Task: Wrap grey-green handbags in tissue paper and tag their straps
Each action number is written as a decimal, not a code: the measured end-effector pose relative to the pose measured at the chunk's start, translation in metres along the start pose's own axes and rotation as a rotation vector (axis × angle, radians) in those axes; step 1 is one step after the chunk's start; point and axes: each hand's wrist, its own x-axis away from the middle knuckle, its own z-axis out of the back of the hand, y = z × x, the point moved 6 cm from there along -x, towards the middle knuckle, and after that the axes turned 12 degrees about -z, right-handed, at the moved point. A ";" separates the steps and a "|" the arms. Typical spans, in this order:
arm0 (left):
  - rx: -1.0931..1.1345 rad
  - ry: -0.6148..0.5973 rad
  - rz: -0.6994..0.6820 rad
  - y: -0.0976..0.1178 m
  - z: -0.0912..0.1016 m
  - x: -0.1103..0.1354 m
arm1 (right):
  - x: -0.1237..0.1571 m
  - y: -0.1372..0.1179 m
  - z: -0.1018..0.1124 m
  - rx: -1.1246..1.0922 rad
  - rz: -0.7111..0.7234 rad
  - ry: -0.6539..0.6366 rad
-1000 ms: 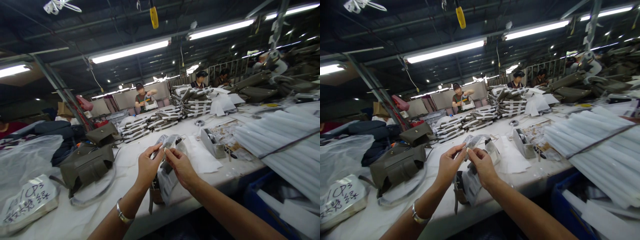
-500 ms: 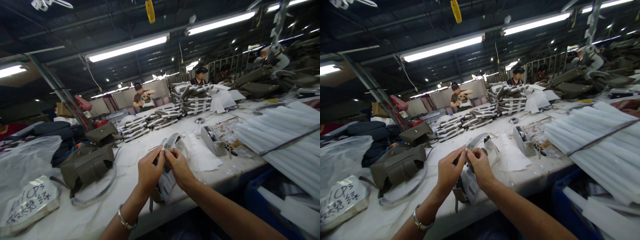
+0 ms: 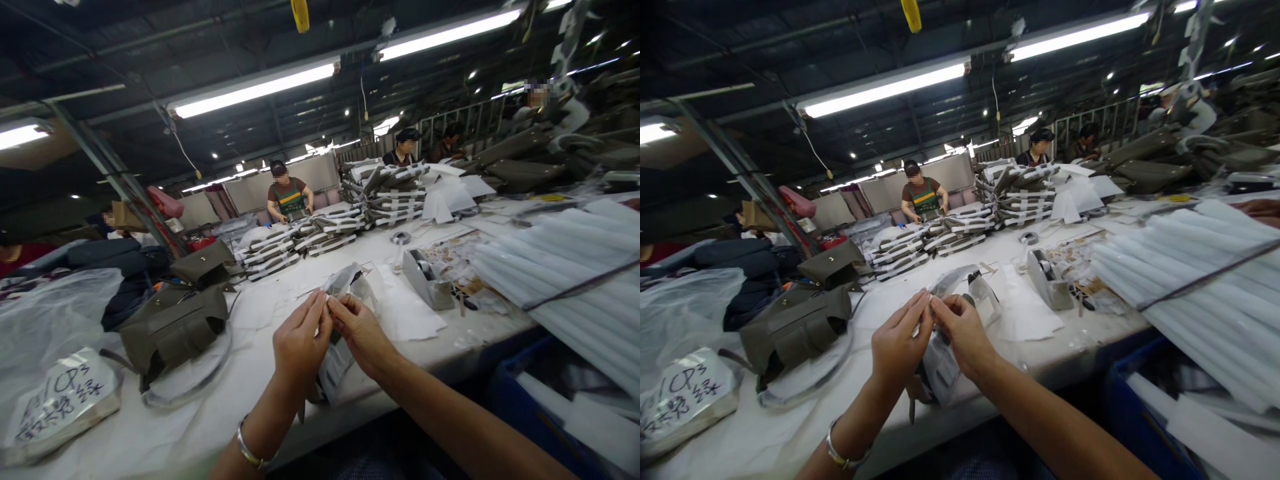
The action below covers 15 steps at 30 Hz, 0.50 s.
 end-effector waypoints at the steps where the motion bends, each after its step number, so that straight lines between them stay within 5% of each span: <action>1: -0.043 -0.020 -0.057 0.003 -0.001 0.001 | 0.001 -0.001 0.000 -0.004 0.003 -0.009; 6: -0.023 -0.091 -0.082 0.006 0.000 0.003 | 0.000 -0.003 0.006 0.089 0.049 -0.007; 15: 0.693 -0.284 0.717 -0.038 -0.021 0.005 | -0.003 -0.011 0.009 0.304 0.078 -0.033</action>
